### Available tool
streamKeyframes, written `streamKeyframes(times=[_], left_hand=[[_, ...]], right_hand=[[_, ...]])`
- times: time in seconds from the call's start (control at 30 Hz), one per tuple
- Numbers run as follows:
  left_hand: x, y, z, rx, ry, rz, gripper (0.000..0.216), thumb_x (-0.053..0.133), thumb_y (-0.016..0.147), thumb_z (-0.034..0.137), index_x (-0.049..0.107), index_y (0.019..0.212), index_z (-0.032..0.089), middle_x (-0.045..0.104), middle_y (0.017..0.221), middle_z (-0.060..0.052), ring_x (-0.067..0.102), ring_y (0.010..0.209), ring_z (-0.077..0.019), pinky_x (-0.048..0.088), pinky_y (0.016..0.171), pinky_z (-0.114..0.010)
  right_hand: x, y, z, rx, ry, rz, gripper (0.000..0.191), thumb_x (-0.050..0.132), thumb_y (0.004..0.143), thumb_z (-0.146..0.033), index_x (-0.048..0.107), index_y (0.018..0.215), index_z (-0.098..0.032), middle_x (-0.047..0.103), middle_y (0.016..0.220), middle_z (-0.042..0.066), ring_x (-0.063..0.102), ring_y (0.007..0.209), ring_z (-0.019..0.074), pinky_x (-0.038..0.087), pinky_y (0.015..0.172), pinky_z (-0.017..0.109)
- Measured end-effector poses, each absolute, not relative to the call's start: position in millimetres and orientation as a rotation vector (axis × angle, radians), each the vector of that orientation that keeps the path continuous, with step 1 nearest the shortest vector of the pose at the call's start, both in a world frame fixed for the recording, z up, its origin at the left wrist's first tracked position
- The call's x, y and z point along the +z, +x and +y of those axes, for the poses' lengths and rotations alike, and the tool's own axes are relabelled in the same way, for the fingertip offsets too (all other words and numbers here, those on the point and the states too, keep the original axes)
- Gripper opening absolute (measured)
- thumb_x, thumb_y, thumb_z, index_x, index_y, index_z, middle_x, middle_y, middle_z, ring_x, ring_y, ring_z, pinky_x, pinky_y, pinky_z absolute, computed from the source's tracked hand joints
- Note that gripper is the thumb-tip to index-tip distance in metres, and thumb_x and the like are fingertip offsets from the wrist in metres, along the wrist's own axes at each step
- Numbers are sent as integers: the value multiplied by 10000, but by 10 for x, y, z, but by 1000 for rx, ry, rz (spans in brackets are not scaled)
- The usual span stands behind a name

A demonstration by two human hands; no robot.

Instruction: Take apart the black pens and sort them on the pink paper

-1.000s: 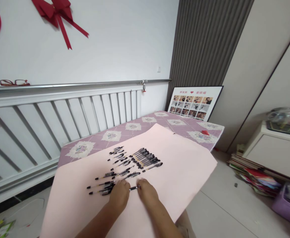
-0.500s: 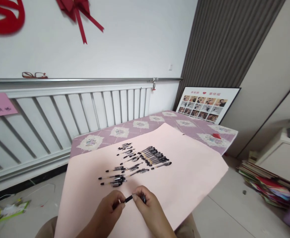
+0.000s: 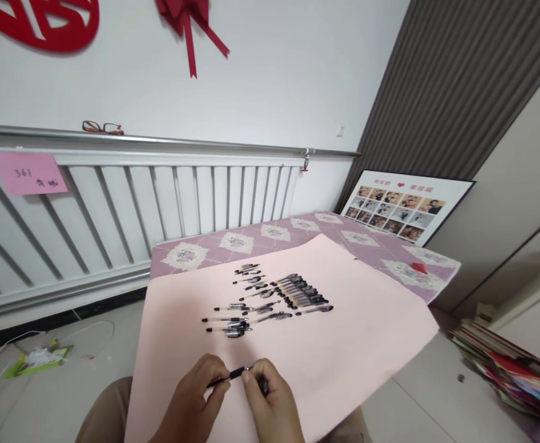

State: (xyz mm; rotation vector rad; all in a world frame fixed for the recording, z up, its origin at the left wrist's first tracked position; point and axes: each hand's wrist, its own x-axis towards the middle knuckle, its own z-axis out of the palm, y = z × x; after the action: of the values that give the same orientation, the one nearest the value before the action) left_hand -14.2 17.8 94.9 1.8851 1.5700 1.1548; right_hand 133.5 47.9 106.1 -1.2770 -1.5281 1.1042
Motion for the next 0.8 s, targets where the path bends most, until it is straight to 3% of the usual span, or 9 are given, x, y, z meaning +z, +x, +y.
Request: streamKeyframes(times=[0.13, 0.27, 0.43, 0.67, 0.8], left_hand=[[979, -211, 131, 1140, 1867, 1556, 140, 445, 748, 76, 505, 740, 203, 553, 747, -17, 531, 675, -134, 435, 630, -244], [988, -234, 95, 1150, 1851, 1527, 143, 449, 749, 81, 522, 739, 203, 553, 734, -16, 533, 677, -139, 435, 629, -248], [1005, -239, 62, 1147, 1886, 1484, 182, 435, 755, 67, 549, 803, 202, 569, 783, -27, 551, 731, -145, 441, 662, -254], [1081, -240, 57, 1133, 1901, 1513, 178, 443, 762, 68, 557, 800, 199, 573, 777, -28, 549, 723, -147, 441, 655, -255], [1101, -211, 45, 1117, 1982, 1500, 175, 424, 784, 78, 553, 809, 193, 569, 787, -36, 540, 728, -148, 438, 656, -264]], right_hand=[[1108, 1363, 490, 1194, -1257, -1541, 296, 567, 713, -465, 608, 876, -222, 506, 630, -34, 438, 546, 115, 372, 524, 216], [1122, 1332, 475, 1157, -1230, -1594, 267, 574, 707, -465, 625, 737, -205, 520, 601, -21, 461, 570, 128, 393, 561, 229], [1124, 1273, 419, 1047, -1306, -1588, 338, 563, 708, -481, 483, 531, -204, 418, 507, -50, 407, 519, 115, 366, 516, 211], [1149, 1323, 396, 1099, -1204, -1539, 269, 574, 709, -463, 610, 809, -215, 567, 673, -10, 526, 646, 147, 427, 610, 228], [1178, 1345, 357, 982, -1276, -1619, 295, 549, 736, -453, 519, 576, -206, 463, 544, -42, 447, 547, 120, 386, 530, 207]])
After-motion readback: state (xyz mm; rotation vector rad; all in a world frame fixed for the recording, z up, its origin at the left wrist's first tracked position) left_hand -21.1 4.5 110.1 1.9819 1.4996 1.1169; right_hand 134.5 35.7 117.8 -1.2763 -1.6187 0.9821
